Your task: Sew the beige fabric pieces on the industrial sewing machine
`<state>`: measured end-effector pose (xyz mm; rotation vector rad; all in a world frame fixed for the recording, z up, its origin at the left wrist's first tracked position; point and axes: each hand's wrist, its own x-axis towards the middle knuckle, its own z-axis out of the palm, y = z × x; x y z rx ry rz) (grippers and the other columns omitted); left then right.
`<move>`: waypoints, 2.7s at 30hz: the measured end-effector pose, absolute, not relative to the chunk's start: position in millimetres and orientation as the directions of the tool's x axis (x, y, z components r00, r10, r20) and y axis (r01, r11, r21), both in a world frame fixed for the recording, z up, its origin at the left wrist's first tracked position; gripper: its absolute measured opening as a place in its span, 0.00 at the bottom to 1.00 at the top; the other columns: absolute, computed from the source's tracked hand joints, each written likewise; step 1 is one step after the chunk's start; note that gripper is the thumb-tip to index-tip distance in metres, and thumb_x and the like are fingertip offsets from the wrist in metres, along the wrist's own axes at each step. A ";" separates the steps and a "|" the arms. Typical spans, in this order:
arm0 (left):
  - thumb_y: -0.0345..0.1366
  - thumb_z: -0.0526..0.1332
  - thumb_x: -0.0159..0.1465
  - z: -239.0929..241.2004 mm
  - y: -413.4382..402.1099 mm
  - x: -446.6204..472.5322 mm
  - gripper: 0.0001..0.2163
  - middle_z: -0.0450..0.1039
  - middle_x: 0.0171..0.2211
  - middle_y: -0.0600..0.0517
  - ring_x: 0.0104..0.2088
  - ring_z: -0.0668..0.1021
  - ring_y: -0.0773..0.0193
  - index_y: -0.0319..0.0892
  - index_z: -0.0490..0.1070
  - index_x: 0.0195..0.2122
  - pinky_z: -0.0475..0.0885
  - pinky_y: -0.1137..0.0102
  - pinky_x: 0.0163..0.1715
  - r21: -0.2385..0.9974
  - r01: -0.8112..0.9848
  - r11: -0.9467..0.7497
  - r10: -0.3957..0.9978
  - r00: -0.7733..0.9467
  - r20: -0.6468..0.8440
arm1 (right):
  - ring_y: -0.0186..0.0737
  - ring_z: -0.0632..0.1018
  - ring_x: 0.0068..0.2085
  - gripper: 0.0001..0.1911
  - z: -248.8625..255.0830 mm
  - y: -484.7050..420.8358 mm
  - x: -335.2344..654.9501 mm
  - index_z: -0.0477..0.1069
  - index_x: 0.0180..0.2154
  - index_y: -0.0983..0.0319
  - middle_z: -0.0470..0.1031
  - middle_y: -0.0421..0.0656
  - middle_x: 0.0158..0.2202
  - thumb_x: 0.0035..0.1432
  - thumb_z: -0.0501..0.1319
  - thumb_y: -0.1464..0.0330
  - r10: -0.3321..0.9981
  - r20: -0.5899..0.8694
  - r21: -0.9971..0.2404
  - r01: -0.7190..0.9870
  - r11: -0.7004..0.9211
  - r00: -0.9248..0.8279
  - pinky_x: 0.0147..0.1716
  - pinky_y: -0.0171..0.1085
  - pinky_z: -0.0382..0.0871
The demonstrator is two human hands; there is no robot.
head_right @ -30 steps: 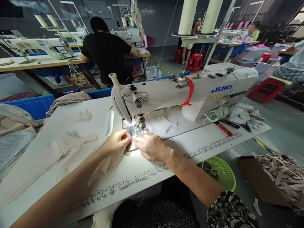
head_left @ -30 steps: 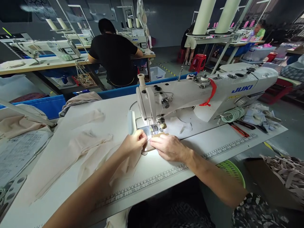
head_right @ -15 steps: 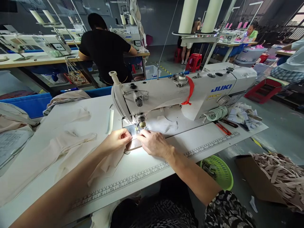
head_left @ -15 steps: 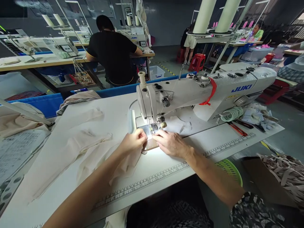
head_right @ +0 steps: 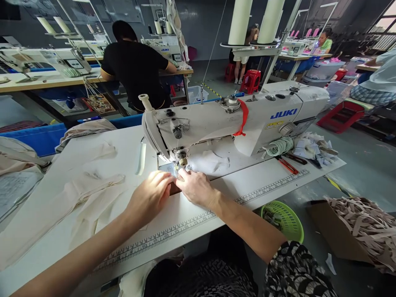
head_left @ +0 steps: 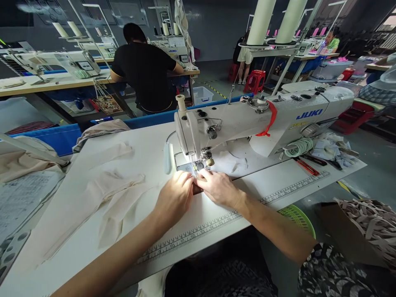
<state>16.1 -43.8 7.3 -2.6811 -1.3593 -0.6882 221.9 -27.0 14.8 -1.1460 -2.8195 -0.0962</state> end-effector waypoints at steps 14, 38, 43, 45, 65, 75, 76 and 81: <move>0.29 0.51 0.71 -22.1 -36.6 16.1 0.19 0.80 0.51 0.36 0.49 0.81 0.47 0.36 0.77 0.56 0.84 0.54 0.50 0.017 0.756 -0.654 0.679 0.577 0.453 | 0.39 0.77 0.38 0.20 14.6 -9.4 239.1 0.80 0.50 0.61 0.79 0.49 0.47 0.67 0.52 0.77 0.816 0.250 -0.081 0.829 0.554 -0.521 0.29 0.35 0.64; 0.29 0.52 0.71 -23.8 -22.3 17.8 0.16 0.81 0.46 0.35 0.41 0.79 0.48 0.33 0.79 0.50 0.83 0.56 0.40 -0.089 0.701 -0.707 0.547 0.623 0.560 | 0.41 0.81 0.39 0.15 17.0 12.3 228.6 0.80 0.43 0.59 0.85 0.46 0.40 0.77 0.55 0.65 0.942 0.187 -0.388 0.860 0.330 -0.277 0.35 0.35 0.61; 0.29 0.53 0.70 -24.0 -21.6 16.5 0.15 0.81 0.46 0.37 0.41 0.79 0.50 0.35 0.79 0.50 0.83 0.58 0.40 -0.084 0.701 -0.708 0.553 0.625 0.552 | 0.40 0.80 0.38 0.16 12.3 13.2 231.9 0.79 0.39 0.58 0.84 0.44 0.36 0.77 0.56 0.62 0.944 0.221 -0.440 0.839 0.320 -0.245 0.34 0.35 0.60; 0.28 0.53 0.70 -24.8 -20.9 15.6 0.15 0.81 0.47 0.37 0.41 0.80 0.50 0.36 0.78 0.51 0.83 0.57 0.41 -0.055 0.701 -0.711 0.565 0.616 0.549 | 0.39 0.80 0.37 0.17 9.4 8.0 234.5 0.79 0.40 0.59 0.84 0.44 0.37 0.78 0.54 0.60 0.933 0.257 -0.446 0.826 0.346 -0.253 0.34 0.35 0.60; 0.39 0.51 0.71 3.4 3.0 -15.8 0.17 0.80 0.51 0.39 0.53 0.80 0.47 0.40 0.76 0.52 0.77 0.55 0.54 0.321 0.882 -0.346 0.921 0.254 0.295 | 0.40 0.77 0.39 0.14 13.9 -19.9 221.5 0.80 0.43 0.62 0.82 0.46 0.39 0.74 0.55 0.67 0.784 0.344 -0.247 0.756 0.606 -0.517 0.36 0.37 0.66; 0.61 0.57 0.61 44.5 -56.7 -74.6 0.22 0.63 0.15 0.59 0.19 0.67 0.62 0.47 0.73 0.31 0.62 0.69 0.24 0.594 0.804 0.014 0.921 0.221 -0.320 | 0.52 0.73 0.57 0.22 -5.0 -111.4 175.2 0.73 0.56 0.64 0.77 0.54 0.56 0.70 0.63 0.55 0.374 0.317 -0.152 0.342 0.927 -0.872 0.62 0.53 0.66; 0.62 0.59 0.61 42.8 -76.1 -86.9 0.22 0.60 0.14 0.60 0.17 0.64 0.65 0.47 0.74 0.31 0.60 0.70 0.22 0.634 0.770 0.076 0.906 0.212 -0.367 | 0.50 0.75 0.52 0.14 -11.1 -125.8 180.2 0.74 0.51 0.62 0.79 0.52 0.51 0.71 0.62 0.60 0.384 0.328 -0.201 0.333 0.921 -0.863 0.57 0.50 0.69; 0.63 0.64 0.61 14.5 -207.2 -159.4 0.22 0.65 0.17 0.59 0.17 0.64 0.67 0.48 0.75 0.28 0.59 0.74 0.16 0.695 0.602 0.393 0.840 0.072 -0.537 | 0.41 0.79 0.38 0.08 -41.3 -189.7 219.9 0.78 0.40 0.59 0.82 0.44 0.37 0.68 0.60 0.66 0.638 0.156 -0.911 0.140 0.389 -0.754 0.40 0.39 0.73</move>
